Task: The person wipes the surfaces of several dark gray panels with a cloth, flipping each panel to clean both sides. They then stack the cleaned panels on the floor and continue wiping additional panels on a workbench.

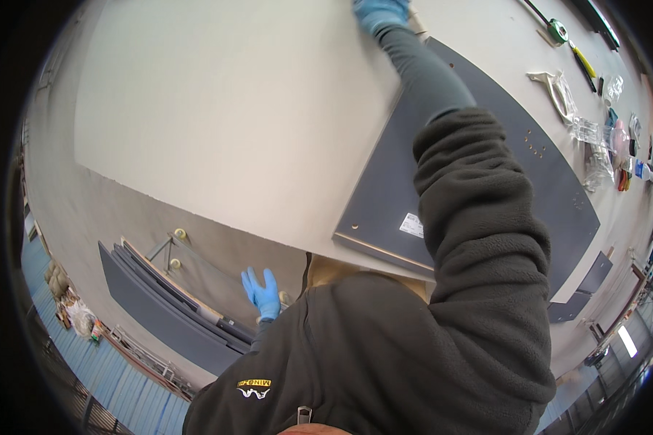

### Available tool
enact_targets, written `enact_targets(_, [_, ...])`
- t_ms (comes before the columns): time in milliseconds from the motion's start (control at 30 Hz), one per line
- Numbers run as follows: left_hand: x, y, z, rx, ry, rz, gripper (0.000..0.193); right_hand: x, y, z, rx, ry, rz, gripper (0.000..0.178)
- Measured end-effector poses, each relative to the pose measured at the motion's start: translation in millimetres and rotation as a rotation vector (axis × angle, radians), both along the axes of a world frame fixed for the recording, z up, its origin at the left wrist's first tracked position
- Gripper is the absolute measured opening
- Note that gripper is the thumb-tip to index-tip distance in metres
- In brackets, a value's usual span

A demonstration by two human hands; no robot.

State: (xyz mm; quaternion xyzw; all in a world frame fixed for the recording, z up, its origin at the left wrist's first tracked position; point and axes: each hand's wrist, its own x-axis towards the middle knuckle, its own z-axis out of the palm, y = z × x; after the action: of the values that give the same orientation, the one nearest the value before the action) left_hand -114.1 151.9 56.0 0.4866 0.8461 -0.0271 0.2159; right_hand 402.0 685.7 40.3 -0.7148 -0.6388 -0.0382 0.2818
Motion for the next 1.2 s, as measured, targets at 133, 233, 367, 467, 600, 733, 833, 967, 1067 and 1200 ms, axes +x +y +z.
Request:
enact_targets(133, [-2.8,8.4,0.5,0.156,-0.091,0.159,0.067,-121.2,-109.5,9.2,0.087,0.031,0.140,0.041])
enact_targets(233, [-3.6,22.7,19.1,0.310,-0.123,0.190,0.063,-225.8,-265.0,47.2,-0.007,0.075,0.504,0.048])
enact_targets(367, [-4.3,57.4,76.5,0.484,-0.163,0.300,0.059,-321.8,-423.4,60.7,-1.248,0.744,1.132,0.051])
enact_targets(467, [-22.3,75.7,134.6,0.760,-0.184,0.101,0.056,-351.3,-437.3,52.9,-1.399,1.081,0.943,0.051])
enact_targets(600, [-45.6,42.9,137.2,0.768,-0.058,-0.375,0.058,-380.1,-414.2,96.4,-1.345,1.576,0.557,0.054])
enact_targets(733, [-53.3,-15.9,49.2,0.181,0.015,-0.148,0.063,-385.9,-404.4,154.6,-1.348,1.704,0.378,0.049])
enact_targets(833, [-69.4,-51.3,29.5,0.133,0.075,-0.117,0.066,-353.8,-399.3,163.1,-0.942,1.792,0.407,0.049])
enact_targets(967, [-50.2,-46.1,37.6,0.131,0.168,0.003,0.065,-267.2,-404.3,170.1,-0.718,1.809,0.237,0.053])
enact_targets(1067, [3.7,-3.4,37.7,0.289,-0.059,0.026,0.056,-141.2,-409.4,162.9,-0.365,1.586,0.180,0.045])
enact_targets(1200, [111.7,30.5,60.2,0.187,-0.735,0.341,0.055,60.1,-416.4,128.9,0.189,0.831,-0.057,0.048])
